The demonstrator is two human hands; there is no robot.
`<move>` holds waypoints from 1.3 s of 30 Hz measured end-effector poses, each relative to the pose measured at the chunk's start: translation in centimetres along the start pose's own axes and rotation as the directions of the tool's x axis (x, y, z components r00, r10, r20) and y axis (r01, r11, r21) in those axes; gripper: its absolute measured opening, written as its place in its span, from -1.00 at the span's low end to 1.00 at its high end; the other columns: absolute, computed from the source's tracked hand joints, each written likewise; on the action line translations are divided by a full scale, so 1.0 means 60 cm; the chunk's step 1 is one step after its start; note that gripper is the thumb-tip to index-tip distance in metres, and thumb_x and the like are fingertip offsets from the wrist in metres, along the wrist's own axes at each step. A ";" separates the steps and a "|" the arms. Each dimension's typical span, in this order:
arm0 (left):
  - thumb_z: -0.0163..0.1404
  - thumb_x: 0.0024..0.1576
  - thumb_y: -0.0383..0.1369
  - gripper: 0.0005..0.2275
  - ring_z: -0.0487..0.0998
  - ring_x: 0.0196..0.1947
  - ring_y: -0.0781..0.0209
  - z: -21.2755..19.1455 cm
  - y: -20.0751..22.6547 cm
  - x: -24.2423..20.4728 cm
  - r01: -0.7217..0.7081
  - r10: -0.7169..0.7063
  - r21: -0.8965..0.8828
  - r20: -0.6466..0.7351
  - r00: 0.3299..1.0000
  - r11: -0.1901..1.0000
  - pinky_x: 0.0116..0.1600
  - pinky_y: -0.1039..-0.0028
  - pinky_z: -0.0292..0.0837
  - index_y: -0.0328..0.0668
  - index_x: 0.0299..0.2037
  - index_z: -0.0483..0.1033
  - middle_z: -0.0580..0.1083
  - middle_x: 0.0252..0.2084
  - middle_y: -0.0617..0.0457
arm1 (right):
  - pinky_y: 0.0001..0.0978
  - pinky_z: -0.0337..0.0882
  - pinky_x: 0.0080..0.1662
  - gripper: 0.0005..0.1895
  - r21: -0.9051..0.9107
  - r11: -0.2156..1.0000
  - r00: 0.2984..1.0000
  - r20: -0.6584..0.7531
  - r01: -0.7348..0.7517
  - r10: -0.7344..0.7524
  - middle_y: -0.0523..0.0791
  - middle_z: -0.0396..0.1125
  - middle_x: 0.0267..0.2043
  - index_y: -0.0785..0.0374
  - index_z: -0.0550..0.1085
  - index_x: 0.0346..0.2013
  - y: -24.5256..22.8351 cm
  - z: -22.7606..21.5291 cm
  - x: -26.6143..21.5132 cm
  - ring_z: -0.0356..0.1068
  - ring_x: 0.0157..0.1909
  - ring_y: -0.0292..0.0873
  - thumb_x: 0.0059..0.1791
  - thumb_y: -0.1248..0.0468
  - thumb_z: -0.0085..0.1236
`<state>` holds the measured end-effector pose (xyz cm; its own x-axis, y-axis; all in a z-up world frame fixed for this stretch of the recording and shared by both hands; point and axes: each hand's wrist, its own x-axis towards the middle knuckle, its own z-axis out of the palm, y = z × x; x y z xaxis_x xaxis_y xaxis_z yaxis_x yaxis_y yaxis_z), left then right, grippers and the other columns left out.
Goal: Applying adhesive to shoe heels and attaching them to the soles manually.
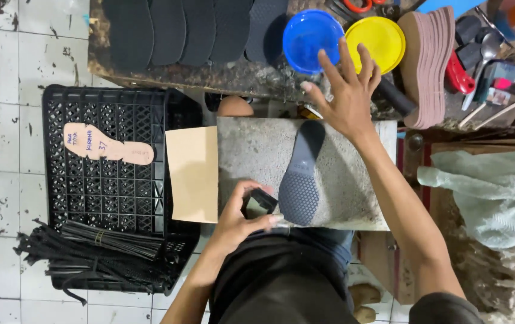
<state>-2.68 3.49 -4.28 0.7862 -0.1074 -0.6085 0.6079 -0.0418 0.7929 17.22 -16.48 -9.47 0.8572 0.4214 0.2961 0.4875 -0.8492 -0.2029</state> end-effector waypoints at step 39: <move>-0.17 0.04 -0.57 -0.72 0.48 -0.32 0.13 0.079 -0.013 0.035 -0.161 0.492 -0.925 0.031 0.870 0.344 -0.22 0.50 0.48 -0.41 -0.02 0.26 0.41 -0.25 -0.23 | 0.04 -0.48 0.18 -0.29 0.283 0.952 0.977 -0.205 0.113 -0.055 -0.01 -0.30 0.32 -0.24 0.27 0.06 -0.191 -0.152 -0.207 -0.54 0.30 0.15 -0.22 -0.41 -0.48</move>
<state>-2.04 -1.38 -6.01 0.9797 -0.1450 -0.1384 0.1845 0.9218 0.3408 -0.50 -14.88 -2.32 0.7769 0.3932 0.4917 0.6081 -0.6711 -0.4241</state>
